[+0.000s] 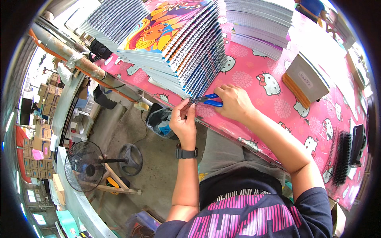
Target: The person assembles spiral notebooks by threading a metal coil through the pre-punched holes and using pliers to cut and secure the wire ends.
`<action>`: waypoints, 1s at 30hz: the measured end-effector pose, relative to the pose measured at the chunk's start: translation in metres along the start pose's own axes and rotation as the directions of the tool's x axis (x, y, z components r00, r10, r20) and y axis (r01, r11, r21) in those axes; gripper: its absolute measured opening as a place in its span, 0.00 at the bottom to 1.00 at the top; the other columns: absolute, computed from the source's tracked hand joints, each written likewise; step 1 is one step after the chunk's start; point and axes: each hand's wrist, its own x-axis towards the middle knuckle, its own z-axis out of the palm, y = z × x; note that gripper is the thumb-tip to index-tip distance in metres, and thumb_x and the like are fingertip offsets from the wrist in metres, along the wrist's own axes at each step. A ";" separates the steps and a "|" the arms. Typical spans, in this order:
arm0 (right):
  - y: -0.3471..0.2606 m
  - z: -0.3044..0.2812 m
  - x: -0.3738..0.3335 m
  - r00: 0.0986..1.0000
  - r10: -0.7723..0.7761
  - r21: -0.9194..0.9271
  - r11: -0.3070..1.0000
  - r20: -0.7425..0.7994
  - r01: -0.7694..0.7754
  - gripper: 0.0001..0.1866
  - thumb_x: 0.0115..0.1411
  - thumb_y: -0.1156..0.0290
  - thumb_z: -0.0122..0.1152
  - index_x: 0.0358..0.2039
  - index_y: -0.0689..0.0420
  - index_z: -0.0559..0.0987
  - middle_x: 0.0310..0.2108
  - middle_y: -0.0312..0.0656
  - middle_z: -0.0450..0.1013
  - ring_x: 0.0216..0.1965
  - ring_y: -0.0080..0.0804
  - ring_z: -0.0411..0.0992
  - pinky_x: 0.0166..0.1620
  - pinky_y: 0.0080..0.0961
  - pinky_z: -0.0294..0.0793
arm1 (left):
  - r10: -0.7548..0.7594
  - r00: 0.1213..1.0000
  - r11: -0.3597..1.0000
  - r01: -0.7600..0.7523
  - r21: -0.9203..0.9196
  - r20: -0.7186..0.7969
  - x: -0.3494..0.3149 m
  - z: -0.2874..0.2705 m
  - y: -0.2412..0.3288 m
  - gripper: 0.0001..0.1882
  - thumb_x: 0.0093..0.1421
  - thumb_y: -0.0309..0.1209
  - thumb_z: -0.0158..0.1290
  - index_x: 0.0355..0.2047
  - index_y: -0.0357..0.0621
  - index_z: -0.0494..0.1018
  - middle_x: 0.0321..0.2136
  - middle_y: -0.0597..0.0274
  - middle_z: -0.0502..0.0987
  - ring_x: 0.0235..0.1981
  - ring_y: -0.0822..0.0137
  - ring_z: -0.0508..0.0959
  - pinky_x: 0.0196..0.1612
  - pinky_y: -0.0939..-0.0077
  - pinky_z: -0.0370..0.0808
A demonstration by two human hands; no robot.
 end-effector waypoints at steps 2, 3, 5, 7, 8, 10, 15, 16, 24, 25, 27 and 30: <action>-0.004 -0.006 0.002 0.981 0.123 0.056 0.990 0.152 -0.133 0.16 0.43 0.62 0.66 0.29 0.58 0.76 0.28 0.45 0.74 0.37 0.43 0.74 0.41 0.41 0.72 | 0.016 1.000 0.999 -0.015 0.048 -0.003 0.000 0.000 -0.001 0.11 0.56 0.20 0.57 0.41 0.32 0.74 0.33 0.59 0.78 0.32 0.75 0.76 0.36 0.82 0.74; -0.006 -0.008 0.002 0.957 0.179 0.075 0.977 0.230 -0.201 0.16 0.43 0.62 0.67 0.29 0.58 0.76 0.28 0.45 0.74 0.38 0.43 0.74 0.41 0.41 0.72 | 0.023 1.000 0.997 -0.023 0.071 -0.004 0.000 0.000 -0.002 0.11 0.56 0.20 0.57 0.41 0.32 0.74 0.33 0.59 0.78 0.32 0.74 0.76 0.36 0.81 0.74; -0.003 -0.007 -0.004 0.976 0.136 0.081 0.985 0.167 -0.151 0.17 0.42 0.63 0.65 0.31 0.58 0.76 0.28 0.45 0.73 0.35 0.45 0.73 0.39 0.40 0.72 | 0.024 1.000 0.997 -0.022 0.068 -0.018 -0.002 0.000 -0.004 0.11 0.56 0.20 0.57 0.41 0.32 0.74 0.33 0.59 0.78 0.32 0.74 0.76 0.36 0.81 0.74; 0.002 -0.004 -0.007 0.998 0.055 0.037 0.998 0.043 -0.057 0.17 0.41 0.63 0.65 0.31 0.58 0.76 0.27 0.44 0.72 0.33 0.45 0.72 0.38 0.40 0.71 | 0.001 1.000 1.000 -0.001 0.020 -0.029 -0.003 0.001 -0.004 0.11 0.56 0.19 0.57 0.41 0.32 0.74 0.33 0.59 0.78 0.32 0.74 0.77 0.36 0.81 0.75; 0.005 -0.003 -0.007 0.999 -0.010 -0.014 1.000 -0.045 0.009 0.17 0.41 0.63 0.64 0.31 0.58 0.76 0.27 0.44 0.72 0.33 0.45 0.72 0.38 0.39 0.71 | -0.022 0.999 0.999 0.021 -0.026 -0.032 -0.003 0.002 -0.002 0.11 0.56 0.19 0.57 0.40 0.32 0.74 0.33 0.59 0.78 0.32 0.74 0.77 0.36 0.81 0.75; 0.007 -0.001 -0.007 0.989 -0.083 -0.080 0.994 -0.124 0.073 0.16 0.41 0.64 0.64 0.31 0.58 0.76 0.27 0.44 0.72 0.33 0.45 0.72 0.38 0.39 0.71 | -0.036 0.999 0.997 0.034 -0.063 -0.033 -0.004 0.004 -0.002 0.11 0.56 0.19 0.57 0.40 0.32 0.74 0.33 0.59 0.78 0.33 0.74 0.77 0.36 0.80 0.75; 0.004 0.003 -0.003 0.997 -0.060 -0.068 0.996 -0.042 0.057 0.15 0.41 0.64 0.64 0.30 0.58 0.76 0.27 0.45 0.72 0.33 0.44 0.72 0.38 0.39 0.71 | 0.073 0.997 0.991 -0.073 0.114 0.005 -0.005 0.004 -0.011 0.11 0.57 0.20 0.57 0.41 0.33 0.73 0.33 0.63 0.76 0.33 0.77 0.75 0.37 0.83 0.74; 0.003 0.003 -0.002 1.000 -0.005 -0.030 1.000 0.018 0.005 0.15 0.42 0.64 0.64 0.30 0.58 0.76 0.26 0.45 0.72 0.33 0.44 0.72 0.38 0.39 0.71 | 0.102 0.995 0.984 -0.102 0.146 0.005 -0.005 0.003 -0.012 0.11 0.57 0.20 0.57 0.41 0.33 0.73 0.33 0.63 0.76 0.33 0.77 0.75 0.36 0.83 0.74; 0.001 -0.010 -0.006 0.996 0.001 -0.161 0.987 0.088 0.013 0.20 0.44 0.61 0.67 0.35 0.59 0.76 0.33 0.45 0.74 0.40 0.41 0.73 0.43 0.40 0.71 | 0.042 0.998 0.999 -0.041 0.009 -0.054 -0.009 0.005 -0.019 0.11 0.57 0.20 0.57 0.40 0.31 0.72 0.35 0.59 0.76 0.33 0.73 0.77 0.36 0.80 0.76; 0.000 -0.009 -0.005 0.995 0.005 -0.173 0.985 0.099 0.012 0.20 0.44 0.60 0.67 0.35 0.59 0.76 0.33 0.45 0.74 0.41 0.41 0.73 0.43 0.40 0.71 | 0.037 0.998 0.999 -0.037 -0.003 -0.054 -0.009 0.005 -0.019 0.11 0.57 0.20 0.57 0.40 0.30 0.72 0.35 0.59 0.76 0.33 0.74 0.76 0.36 0.81 0.76; -0.003 -0.007 -0.002 0.993 0.014 -0.195 0.981 0.119 0.010 0.22 0.44 0.60 0.67 0.36 0.59 0.76 0.34 0.45 0.73 0.42 0.41 0.72 0.44 0.41 0.70 | 0.026 0.998 0.999 -0.028 -0.027 -0.054 -0.009 0.005 -0.018 0.11 0.57 0.20 0.56 0.40 0.29 0.72 0.35 0.59 0.75 0.34 0.74 0.76 0.37 0.81 0.76; -0.004 -0.008 -0.001 0.994 -0.002 -0.200 0.980 0.111 0.024 0.22 0.44 0.59 0.67 0.36 0.59 0.76 0.35 0.44 0.73 0.42 0.41 0.72 0.44 0.40 0.70 | 0.004 0.999 0.999 -0.006 -0.042 -0.051 -0.008 0.004 -0.019 0.11 0.57 0.21 0.58 0.41 0.31 0.72 0.33 0.61 0.76 0.33 0.77 0.74 0.36 0.83 0.74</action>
